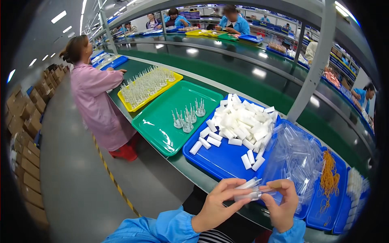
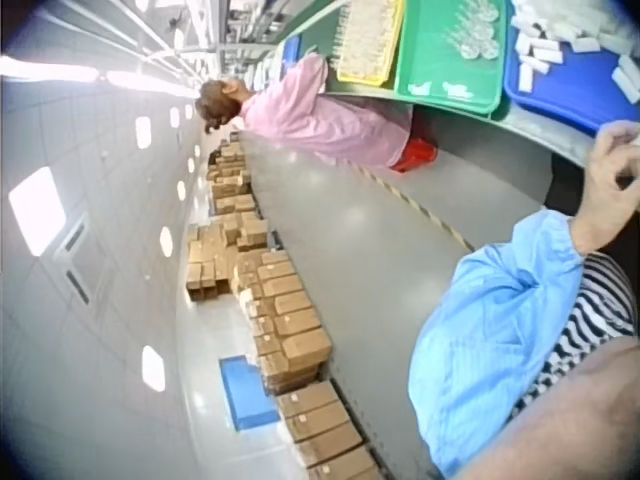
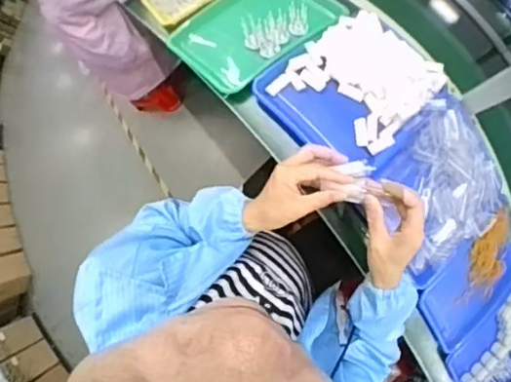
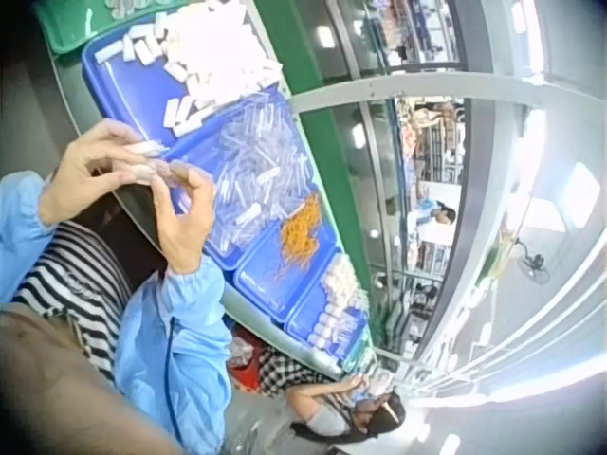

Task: The person assembles small white cylindrical components by inserting thin white sticks into them. They use a rubber band to hold the sticks in place and a pair of scissors to trim the excess length of the sticks. The process is repeated for multiple units on a factory assembly line.

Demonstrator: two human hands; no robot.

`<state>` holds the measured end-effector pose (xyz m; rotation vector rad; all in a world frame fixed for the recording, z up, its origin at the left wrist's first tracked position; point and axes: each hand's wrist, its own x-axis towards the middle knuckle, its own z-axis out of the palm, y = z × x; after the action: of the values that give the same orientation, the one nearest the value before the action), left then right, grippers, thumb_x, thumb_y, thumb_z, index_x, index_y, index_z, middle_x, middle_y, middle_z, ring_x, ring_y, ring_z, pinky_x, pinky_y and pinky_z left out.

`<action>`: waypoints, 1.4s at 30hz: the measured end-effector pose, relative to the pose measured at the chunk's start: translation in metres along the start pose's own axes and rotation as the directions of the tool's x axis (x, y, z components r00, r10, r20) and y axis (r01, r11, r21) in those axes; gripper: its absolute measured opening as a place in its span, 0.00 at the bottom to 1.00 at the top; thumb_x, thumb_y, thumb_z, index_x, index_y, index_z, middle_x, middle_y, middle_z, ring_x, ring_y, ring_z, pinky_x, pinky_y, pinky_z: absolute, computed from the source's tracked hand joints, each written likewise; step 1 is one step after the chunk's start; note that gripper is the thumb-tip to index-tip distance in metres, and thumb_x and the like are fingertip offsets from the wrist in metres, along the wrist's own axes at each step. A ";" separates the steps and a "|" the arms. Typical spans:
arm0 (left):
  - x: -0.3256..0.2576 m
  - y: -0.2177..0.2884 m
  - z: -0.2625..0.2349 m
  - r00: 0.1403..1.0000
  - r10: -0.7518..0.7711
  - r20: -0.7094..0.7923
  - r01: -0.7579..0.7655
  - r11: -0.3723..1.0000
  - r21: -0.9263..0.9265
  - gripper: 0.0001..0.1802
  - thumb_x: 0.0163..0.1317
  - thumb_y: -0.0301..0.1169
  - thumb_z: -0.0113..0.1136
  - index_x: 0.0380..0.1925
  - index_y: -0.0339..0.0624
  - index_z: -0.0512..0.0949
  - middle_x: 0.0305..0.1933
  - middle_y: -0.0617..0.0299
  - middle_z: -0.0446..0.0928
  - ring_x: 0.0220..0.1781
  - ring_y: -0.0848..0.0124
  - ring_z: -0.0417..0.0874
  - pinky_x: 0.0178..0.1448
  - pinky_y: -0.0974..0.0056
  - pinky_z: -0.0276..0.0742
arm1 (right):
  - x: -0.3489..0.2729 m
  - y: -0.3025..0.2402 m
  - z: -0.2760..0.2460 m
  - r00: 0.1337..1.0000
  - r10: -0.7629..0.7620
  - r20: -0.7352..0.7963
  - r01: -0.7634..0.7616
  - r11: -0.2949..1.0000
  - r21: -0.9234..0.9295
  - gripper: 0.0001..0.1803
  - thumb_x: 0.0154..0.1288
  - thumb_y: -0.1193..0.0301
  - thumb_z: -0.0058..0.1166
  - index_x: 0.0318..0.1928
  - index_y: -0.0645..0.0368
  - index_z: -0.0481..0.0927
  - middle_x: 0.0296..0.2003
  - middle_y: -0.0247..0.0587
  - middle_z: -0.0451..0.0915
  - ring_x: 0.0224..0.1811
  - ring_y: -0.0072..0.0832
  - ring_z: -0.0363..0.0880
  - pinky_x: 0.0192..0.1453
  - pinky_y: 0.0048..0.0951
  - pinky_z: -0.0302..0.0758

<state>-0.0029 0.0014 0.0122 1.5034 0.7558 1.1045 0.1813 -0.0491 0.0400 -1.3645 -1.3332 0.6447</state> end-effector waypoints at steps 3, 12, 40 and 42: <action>-0.006 -0.013 0.000 0.996 0.079 -0.036 -0.077 0.995 0.056 0.17 0.60 0.22 0.69 0.51 0.39 0.84 0.62 0.53 0.71 0.59 0.61 0.81 0.58 0.63 0.82 | 0.003 0.000 0.007 1.000 0.010 0.010 -0.010 1.000 0.000 0.19 0.60 0.75 0.68 0.46 0.64 0.73 0.42 0.44 0.79 0.46 0.31 0.84 0.55 0.30 0.76; 0.002 0.000 0.008 0.988 0.152 0.016 -0.153 0.986 0.071 0.24 0.68 0.26 0.62 0.65 0.40 0.75 0.74 0.45 0.60 0.73 0.53 0.67 0.72 0.56 0.67 | 0.017 -0.026 0.008 0.909 -0.394 0.138 0.394 0.702 -0.593 0.41 0.47 0.71 0.73 0.62 0.69 0.69 0.55 0.52 0.76 0.55 0.49 0.73 0.60 0.45 0.69; 0.003 0.018 0.008 0.772 -0.411 0.484 0.620 0.653 -0.435 0.29 0.78 0.39 0.47 0.70 0.32 0.59 0.64 0.49 0.72 0.64 0.63 0.77 0.66 0.60 0.74 | 0.009 -0.009 -0.011 0.885 -0.360 0.295 0.455 0.800 -0.391 0.39 0.40 0.63 0.75 0.55 0.63 0.76 0.51 0.45 0.81 0.49 0.42 0.82 0.55 0.40 0.75; -0.001 0.017 0.008 0.766 -0.418 0.488 0.630 0.639 -0.442 0.28 0.77 0.38 0.48 0.70 0.33 0.60 0.64 0.52 0.72 0.64 0.66 0.75 0.67 0.61 0.72 | 0.006 -0.005 -0.013 0.874 -0.350 0.336 0.470 0.782 -0.410 0.43 0.33 0.66 0.78 0.56 0.62 0.76 0.51 0.44 0.82 0.48 0.44 0.82 0.54 0.40 0.76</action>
<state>0.0025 -0.0061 0.0290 0.8053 0.4906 0.5081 0.1925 -0.0489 0.0501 -1.3280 -2.0233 0.1744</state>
